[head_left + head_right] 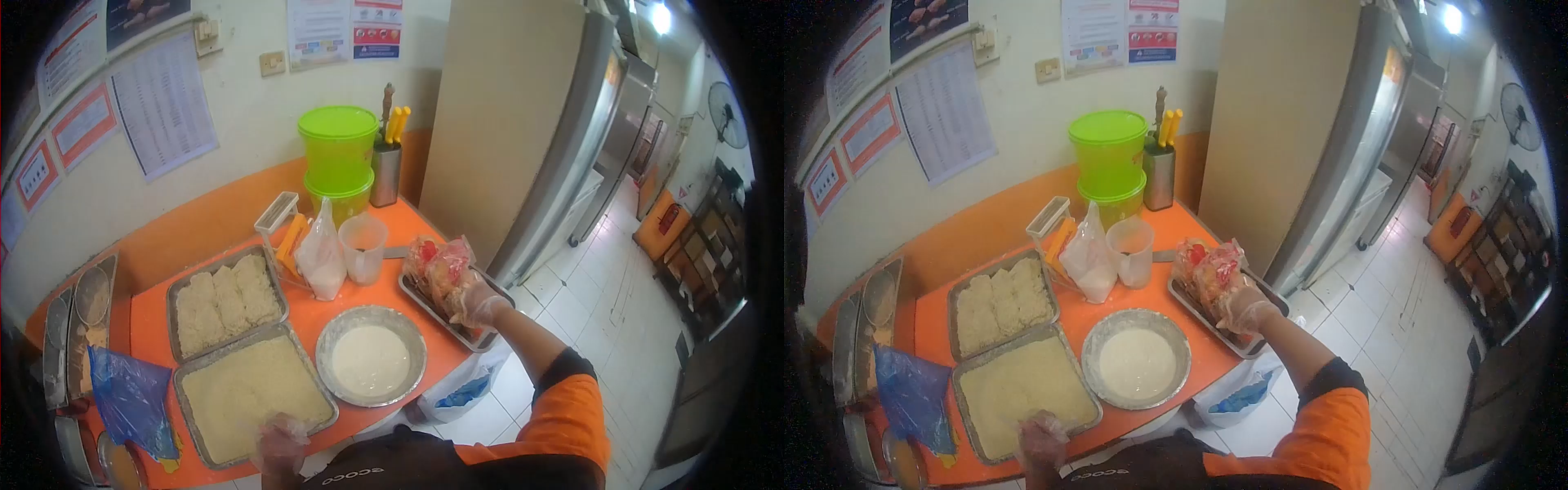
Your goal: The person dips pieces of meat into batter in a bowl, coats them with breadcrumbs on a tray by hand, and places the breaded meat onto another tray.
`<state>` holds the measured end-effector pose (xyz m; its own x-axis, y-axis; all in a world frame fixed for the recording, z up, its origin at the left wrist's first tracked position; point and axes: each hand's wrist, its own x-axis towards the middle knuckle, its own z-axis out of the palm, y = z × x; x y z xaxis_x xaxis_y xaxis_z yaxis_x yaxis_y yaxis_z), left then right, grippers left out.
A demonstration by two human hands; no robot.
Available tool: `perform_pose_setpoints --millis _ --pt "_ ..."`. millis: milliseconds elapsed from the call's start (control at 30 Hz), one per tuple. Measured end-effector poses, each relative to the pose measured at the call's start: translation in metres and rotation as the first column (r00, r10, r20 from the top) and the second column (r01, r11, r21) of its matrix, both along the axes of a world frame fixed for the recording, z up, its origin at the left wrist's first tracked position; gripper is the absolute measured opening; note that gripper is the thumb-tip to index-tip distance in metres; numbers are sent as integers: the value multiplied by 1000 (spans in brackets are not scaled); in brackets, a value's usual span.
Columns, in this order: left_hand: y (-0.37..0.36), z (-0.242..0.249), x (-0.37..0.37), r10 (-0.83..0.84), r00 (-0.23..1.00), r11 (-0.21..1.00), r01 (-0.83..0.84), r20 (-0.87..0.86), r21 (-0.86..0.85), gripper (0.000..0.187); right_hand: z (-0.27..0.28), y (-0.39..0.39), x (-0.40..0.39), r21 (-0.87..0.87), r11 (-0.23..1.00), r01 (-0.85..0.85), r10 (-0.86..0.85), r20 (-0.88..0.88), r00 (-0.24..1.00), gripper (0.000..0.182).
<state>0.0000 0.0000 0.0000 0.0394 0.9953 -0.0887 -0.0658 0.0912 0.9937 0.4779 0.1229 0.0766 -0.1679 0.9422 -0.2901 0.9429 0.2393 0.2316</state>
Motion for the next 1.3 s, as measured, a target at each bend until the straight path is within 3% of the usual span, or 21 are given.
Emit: perform_pose_setpoints --millis 33,67,100,167,200,267,367,433,467,500,533,567,633,700,800,867,933,1033,1133,1233,1300 --pt "-15 20 -6 45 941 999 -49 -335 -3 15 -13 -16 -6 86 996 -21 32 -132 991 50" --pt "14 21 39 45 900 999 -52 -434 -4 14 -24 -30 -15 171 985 -17 62 -262 963 45" --pt "44 16 84 43 848 998 -55 -528 -6 12 24 37 61 214 977 -13 31 -80 996 44" --pt "36 45 77 -100 793 992 33 -602 -121 15 13 38 42 96 993 74 -65 -101 993 44" --pt "33 53 73 -153 770 987 93 -620 -129 16 7 36 41 21 981 193 -181 -258 949 45" --pt "47 33 92 -174 791 954 283 -587 98 15 9 41 64 -131 914 384 -397 -481 782 47" --pt "70 14 115 -193 805 747 492 -561 448 15 -1 59 105 -4 951 309 -275 -466 841 27" --pt "81 38 147 -244 490 685 698 -837 210 15 51 48 63 62 932 358 -295 -446 845 24" --pt "90 13 168 -427 667 695 674 -611 250 21 68 44 43 96 919 382 -306 -438 846 23" --pt "94 31 193 -575 791 807 590 -207 14 20 64 47 37 85 924 374 -248 -611 752 21" --pt "98 49 218 -411 883 855 460 228 -241 20 58 51 32 77 929 363 -181 -759 625 19" --pt "99 108 238 89 847 569 389 524 -725 18 58 51 22 42 939 340 -159 -826 540 22" --pt "120 56 244 42 654 793 438 755 -423 17 65 48 -5 -54 960 275 -172 -889 425 37" --pt "139 8 233 -134 627 937 332 768 -107 17 58 62 -38 -37 986 165 -142 -708 691 26" --pt "152 -12 183 -172 931 969 100 323 227 17 76 56 -87 217 976 -31 161 -616 771 22" --pt "147 9 162 31 994 954 -62 108 293 10 84 49 -107 47 996 82 6 -896 444 20" --pt "142 37 149 141 978 916 -189 157 354 8 84 46 -119 -102 989 108 -114 -986 120 21" --pt "155 74 127 369 883 757 -104 -291 645 6 51 53 -118 -191 979 66 -189 -982 -29 25" --pt "133 146 143 68 988 838 18 -137 545 6 12 54 -111 -273 962 14 -267 -949 -165 29" --pt "148 163 142 212 861 623 246 -462 743 4 -29 58 -110 -344 935 -83 -351 -870 -347 33" --pt "152 180 151 196 882 584 246 -428 774 7 -59 59 -116 -383 912 -144 -406 -804 -435 36"
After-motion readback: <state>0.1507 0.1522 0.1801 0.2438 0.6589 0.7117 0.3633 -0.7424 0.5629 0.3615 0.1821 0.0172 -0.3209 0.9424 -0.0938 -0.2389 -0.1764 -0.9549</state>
